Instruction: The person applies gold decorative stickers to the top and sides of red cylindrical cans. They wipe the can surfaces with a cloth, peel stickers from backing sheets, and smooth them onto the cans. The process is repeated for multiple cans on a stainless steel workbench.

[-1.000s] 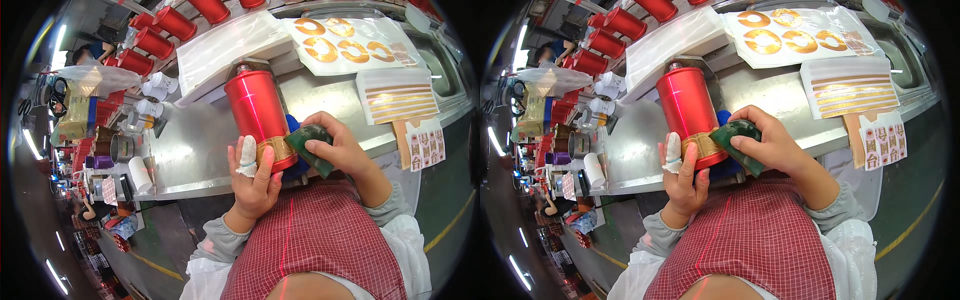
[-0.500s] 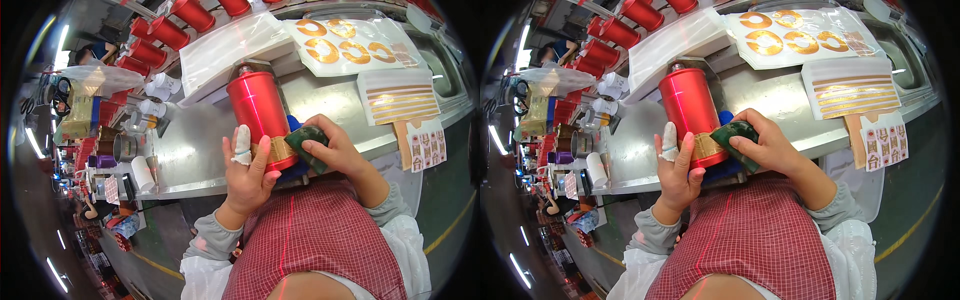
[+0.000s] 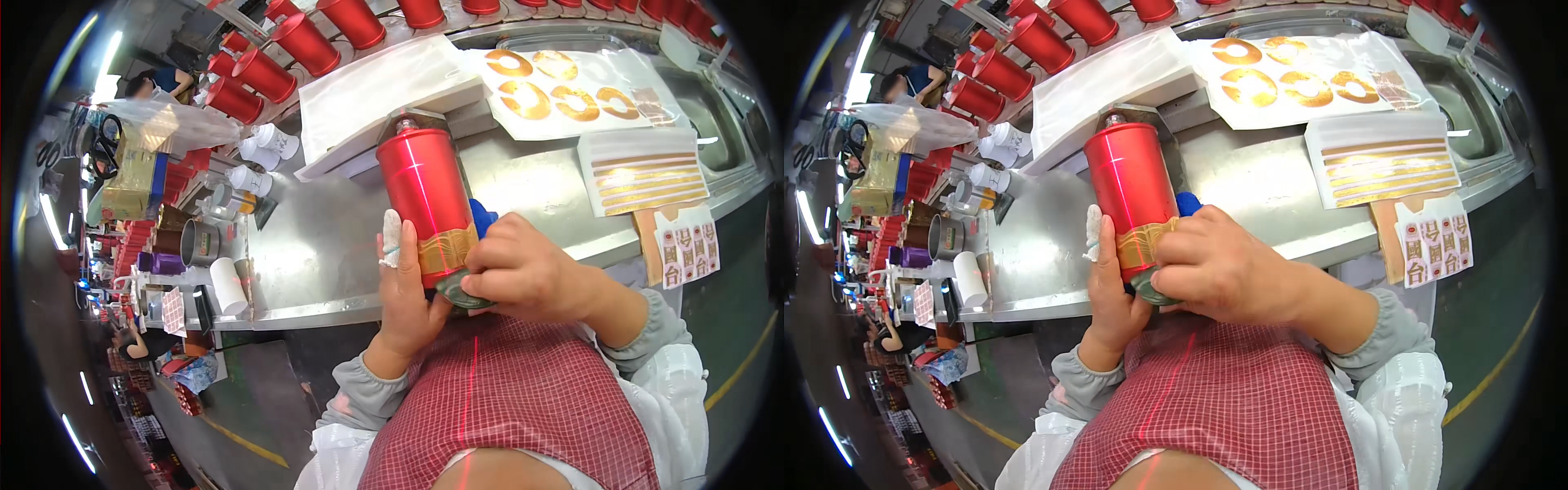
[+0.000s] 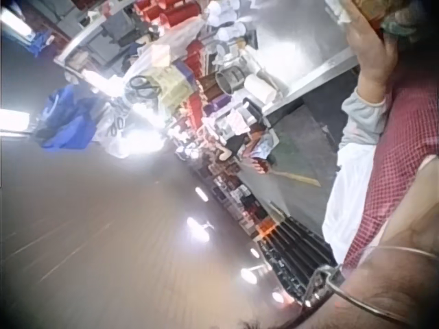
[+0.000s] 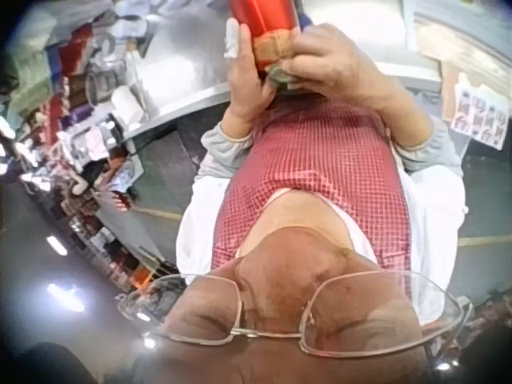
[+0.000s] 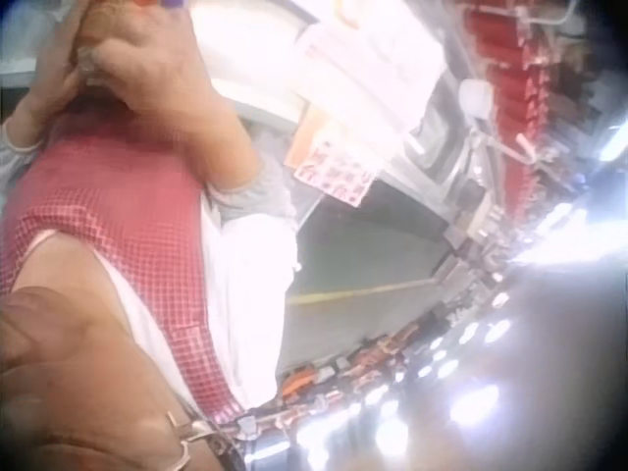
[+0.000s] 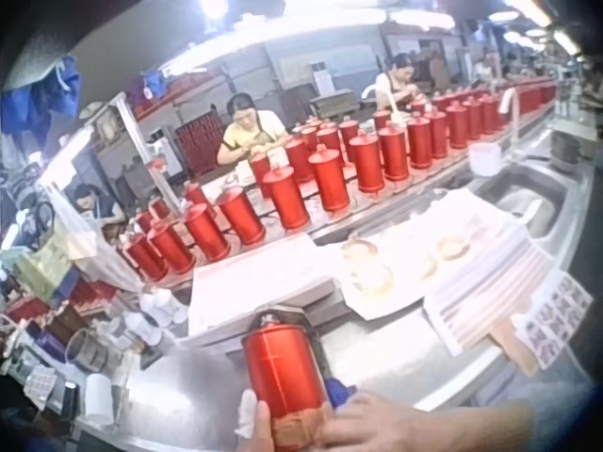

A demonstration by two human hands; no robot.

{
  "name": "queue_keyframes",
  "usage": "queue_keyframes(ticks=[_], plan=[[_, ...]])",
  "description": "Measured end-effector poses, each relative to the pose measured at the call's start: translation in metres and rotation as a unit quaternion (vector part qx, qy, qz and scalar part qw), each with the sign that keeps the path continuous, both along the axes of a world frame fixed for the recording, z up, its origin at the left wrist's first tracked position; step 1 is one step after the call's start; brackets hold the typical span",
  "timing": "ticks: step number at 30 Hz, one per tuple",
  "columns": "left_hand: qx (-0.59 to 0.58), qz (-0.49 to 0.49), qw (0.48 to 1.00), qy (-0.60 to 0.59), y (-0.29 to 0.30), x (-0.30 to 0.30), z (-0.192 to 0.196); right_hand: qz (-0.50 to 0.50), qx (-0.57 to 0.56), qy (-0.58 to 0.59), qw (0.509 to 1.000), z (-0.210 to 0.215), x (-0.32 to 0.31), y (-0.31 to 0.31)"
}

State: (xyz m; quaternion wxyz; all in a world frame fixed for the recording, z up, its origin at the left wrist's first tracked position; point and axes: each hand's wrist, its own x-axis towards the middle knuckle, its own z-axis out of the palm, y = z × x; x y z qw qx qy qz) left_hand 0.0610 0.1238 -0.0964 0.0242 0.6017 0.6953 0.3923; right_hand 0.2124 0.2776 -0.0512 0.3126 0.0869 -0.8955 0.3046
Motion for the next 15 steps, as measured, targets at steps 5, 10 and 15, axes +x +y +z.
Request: queue_keyframes(ticks=[5, 10, 15], plan=[[0.027, -0.012, 0.999, 0.03, 0.004, -0.006, 0.003, -0.077, -0.083, 0.003, 0.994, -0.002, -0.026, 0.029], [0.043, -0.001, 0.999, 0.017, 0.004, -0.004, -0.006, -0.067, -0.086, 0.002, 0.994, 0.001, -0.027, 0.031], [0.029, 0.006, 0.999, 0.015, -0.003, -0.006, -0.009, 0.085, -0.096, -0.085, 0.988, 0.011, -0.007, 0.009]])
